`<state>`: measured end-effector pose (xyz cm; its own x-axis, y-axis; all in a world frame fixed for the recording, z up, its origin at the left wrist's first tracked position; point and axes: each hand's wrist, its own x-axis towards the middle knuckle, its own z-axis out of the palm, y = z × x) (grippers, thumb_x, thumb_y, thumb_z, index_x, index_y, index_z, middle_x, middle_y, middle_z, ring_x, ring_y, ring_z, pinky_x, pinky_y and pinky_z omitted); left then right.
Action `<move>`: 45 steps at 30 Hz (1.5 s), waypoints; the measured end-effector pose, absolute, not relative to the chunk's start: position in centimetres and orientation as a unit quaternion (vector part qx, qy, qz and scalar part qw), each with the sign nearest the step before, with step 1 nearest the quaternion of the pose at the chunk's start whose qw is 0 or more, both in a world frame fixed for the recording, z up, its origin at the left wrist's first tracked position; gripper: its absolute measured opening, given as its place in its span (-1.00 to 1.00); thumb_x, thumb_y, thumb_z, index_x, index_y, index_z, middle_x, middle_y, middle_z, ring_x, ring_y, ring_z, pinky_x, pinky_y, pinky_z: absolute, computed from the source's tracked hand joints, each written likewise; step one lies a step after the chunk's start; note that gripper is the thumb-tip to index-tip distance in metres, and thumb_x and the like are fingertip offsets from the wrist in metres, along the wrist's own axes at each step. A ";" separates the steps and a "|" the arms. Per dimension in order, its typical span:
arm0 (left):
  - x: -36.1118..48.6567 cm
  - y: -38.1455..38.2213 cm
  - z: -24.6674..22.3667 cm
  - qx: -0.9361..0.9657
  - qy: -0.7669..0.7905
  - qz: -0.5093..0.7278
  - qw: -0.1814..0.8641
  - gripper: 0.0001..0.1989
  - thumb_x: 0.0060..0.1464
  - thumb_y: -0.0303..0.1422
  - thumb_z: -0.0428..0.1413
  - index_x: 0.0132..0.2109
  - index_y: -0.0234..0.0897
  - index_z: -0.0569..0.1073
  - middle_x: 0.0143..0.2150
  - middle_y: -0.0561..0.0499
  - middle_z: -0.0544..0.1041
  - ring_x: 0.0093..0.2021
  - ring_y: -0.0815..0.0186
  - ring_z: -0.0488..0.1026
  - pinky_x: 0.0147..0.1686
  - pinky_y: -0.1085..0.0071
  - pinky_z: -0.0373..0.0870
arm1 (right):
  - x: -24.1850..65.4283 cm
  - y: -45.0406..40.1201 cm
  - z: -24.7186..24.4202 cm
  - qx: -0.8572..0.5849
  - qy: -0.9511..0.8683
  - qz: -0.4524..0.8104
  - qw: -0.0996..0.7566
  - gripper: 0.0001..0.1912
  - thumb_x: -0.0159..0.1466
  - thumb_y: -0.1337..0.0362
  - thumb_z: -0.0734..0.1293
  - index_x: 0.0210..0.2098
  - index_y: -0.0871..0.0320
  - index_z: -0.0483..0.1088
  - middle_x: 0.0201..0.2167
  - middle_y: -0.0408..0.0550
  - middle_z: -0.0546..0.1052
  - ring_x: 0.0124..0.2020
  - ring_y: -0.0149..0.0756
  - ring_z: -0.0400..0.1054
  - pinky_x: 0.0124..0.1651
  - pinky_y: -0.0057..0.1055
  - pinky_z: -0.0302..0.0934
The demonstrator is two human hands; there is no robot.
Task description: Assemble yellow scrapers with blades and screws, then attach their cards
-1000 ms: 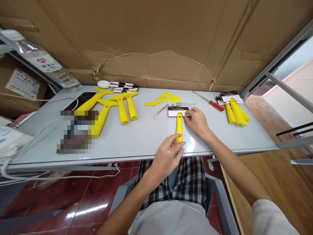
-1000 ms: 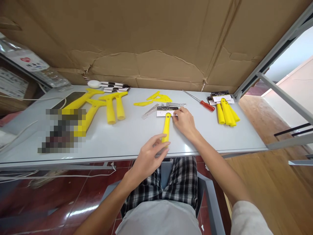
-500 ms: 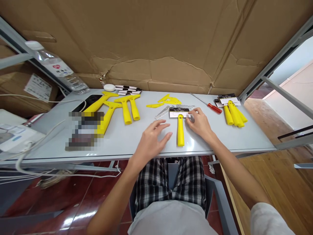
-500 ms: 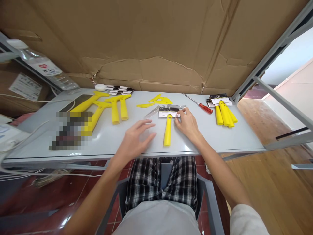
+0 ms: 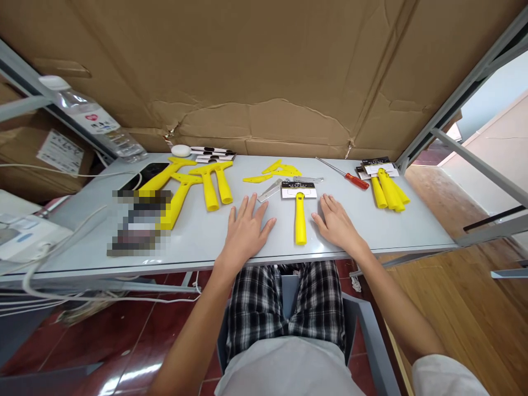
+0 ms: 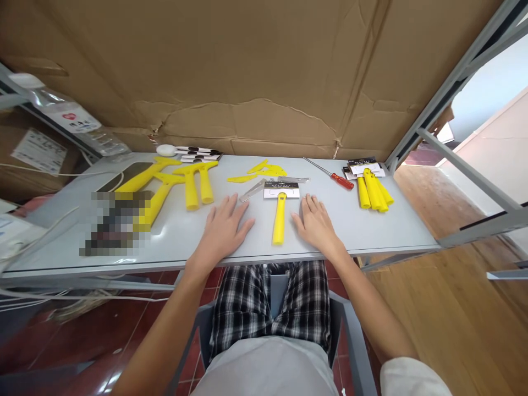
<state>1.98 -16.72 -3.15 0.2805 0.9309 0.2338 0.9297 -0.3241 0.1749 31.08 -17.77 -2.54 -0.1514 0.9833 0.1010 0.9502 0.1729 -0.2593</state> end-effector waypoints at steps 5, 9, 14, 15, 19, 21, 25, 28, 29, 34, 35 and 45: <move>2.2 -17.0 -3.0 0.797 0.592 0.119 -0.005 -0.33 0.56 -0.03 -0.15 0.57 -0.31 0.34 0.69 -0.35 0.09 0.66 -0.29 0.07 0.55 -0.36 0.06 | 30.5 -18.2 -2.3 -0.651 -0.753 0.055 0.078 -0.18 0.60 -0.02 0.04 0.61 0.48 0.07 0.67 0.35 0.03 0.71 0.19 -0.14 0.70 0.15 -0.16; 2.3 -17.1 -3.2 0.796 0.595 0.112 -0.008 -0.34 0.55 -0.04 -0.13 0.57 -0.29 0.35 0.69 -0.33 0.11 0.66 -0.28 0.09 0.56 -0.35 0.06 | 30.3 -18.4 -2.4 -0.656 -0.749 0.045 0.077 -0.20 0.60 0.01 0.02 0.61 0.48 0.07 0.66 0.33 0.03 0.71 0.16 -0.14 0.70 0.13 -0.18; 2.3 -17.1 -3.2 0.794 0.597 0.112 -0.005 -0.34 0.55 -0.05 -0.12 0.57 -0.29 0.36 0.67 -0.35 0.16 0.66 -0.26 0.09 0.57 -0.32 0.04 | 30.1 -18.6 -2.4 -0.659 -0.747 0.046 0.075 -0.19 0.60 0.02 0.01 0.61 0.51 0.07 0.67 0.32 0.02 0.71 0.15 -0.15 0.71 0.12 -0.20; 2.3 -17.1 -3.2 0.794 0.597 0.112 -0.005 -0.34 0.55 -0.05 -0.12 0.57 -0.30 0.35 0.66 -0.35 0.17 0.66 -0.26 0.09 0.57 -0.32 0.03 | 30.1 -18.6 -2.3 -0.660 -0.747 0.044 0.075 -0.19 0.60 0.02 0.01 0.61 0.52 0.07 0.67 0.32 0.03 0.71 0.15 -0.15 0.71 0.11 -0.20; 2.4 -17.1 -3.1 0.794 0.598 0.111 -0.004 -0.34 0.56 -0.05 -0.12 0.57 -0.29 0.35 0.66 -0.35 0.18 0.66 -0.26 0.08 0.58 -0.31 0.01 | 30.1 -18.6 -2.4 -0.661 -0.746 0.042 0.073 -0.19 0.60 0.02 0.01 0.60 0.51 0.07 0.67 0.31 0.03 0.71 0.15 -0.15 0.71 0.10 -0.20; 2.4 -17.2 -3.1 0.794 0.598 0.110 -0.004 -0.34 0.56 -0.05 -0.12 0.57 -0.29 0.35 0.66 -0.35 0.17 0.66 -0.26 0.08 0.58 -0.31 0.02 | 30.1 -18.6 -2.4 -0.662 -0.745 0.043 0.069 -0.19 0.60 0.02 0.00 0.61 0.51 0.06 0.67 0.30 0.02 0.72 0.14 -0.15 0.71 0.10 -0.21; 2.4 -17.2 -3.1 0.794 0.597 0.111 -0.005 -0.34 0.56 -0.05 -0.12 0.57 -0.30 0.35 0.66 -0.36 0.17 0.66 -0.26 0.08 0.57 -0.32 0.03 | 30.0 -18.5 -2.4 -0.663 -0.744 0.045 0.067 -0.18 0.60 0.01 0.00 0.61 0.51 0.06 0.68 0.29 0.01 0.72 0.13 -0.16 0.71 0.09 -0.22; 2.4 -17.1 -3.1 0.794 0.598 0.112 -0.001 -0.34 0.55 -0.05 -0.12 0.57 -0.30 0.36 0.66 -0.36 0.17 0.66 -0.26 0.08 0.58 -0.32 0.02 | 30.1 -18.5 -2.5 -0.662 -0.744 0.045 0.073 -0.18 0.59 0.00 0.01 0.61 0.49 0.07 0.67 0.29 0.01 0.72 0.13 -0.15 0.71 0.10 -0.21; 2.4 -17.1 -3.1 0.794 0.598 0.112 0.001 -0.34 0.55 -0.05 -0.12 0.57 -0.30 0.36 0.66 -0.35 0.17 0.66 -0.26 0.08 0.58 -0.32 0.01 | 30.1 -18.5 -2.6 -0.662 -0.745 0.045 0.076 -0.18 0.59 0.00 0.01 0.61 0.49 0.07 0.67 0.30 0.02 0.71 0.13 -0.15 0.71 0.10 -0.20; 2.4 -17.1 -3.1 0.794 0.598 0.109 0.000 -0.33 0.55 -0.04 -0.14 0.57 -0.30 0.34 0.67 -0.36 0.16 0.66 -0.26 0.08 0.57 -0.33 0.03 | 30.2 -18.5 -2.6 -0.662 -0.744 0.045 0.081 -0.18 0.59 0.00 0.01 0.61 0.50 0.08 0.67 0.30 0.02 0.71 0.13 -0.15 0.71 0.10 -0.21; 2.4 -17.1 -3.1 0.795 0.598 0.108 -0.002 -0.33 0.55 -0.04 -0.15 0.57 -0.30 0.34 0.67 -0.36 0.16 0.66 -0.26 0.08 0.57 -0.33 0.03 | 30.1 -18.5 -2.6 -0.662 -0.744 0.046 0.081 -0.18 0.59 0.00 0.01 0.60 0.50 0.08 0.67 0.30 0.02 0.71 0.14 -0.15 0.71 0.11 -0.21; 2.3 -17.2 -3.2 0.795 0.594 0.121 -0.003 -0.31 0.54 -0.03 -0.17 0.56 -0.31 0.36 0.66 -0.35 0.18 0.66 -0.24 0.09 0.58 -0.30 0.01 | 30.7 -18.4 -2.4 -0.656 -0.743 0.056 0.120 -0.26 0.56 0.00 0.13 0.54 0.37 0.24 0.65 0.29 0.14 0.69 0.16 -0.04 0.67 0.12 -0.11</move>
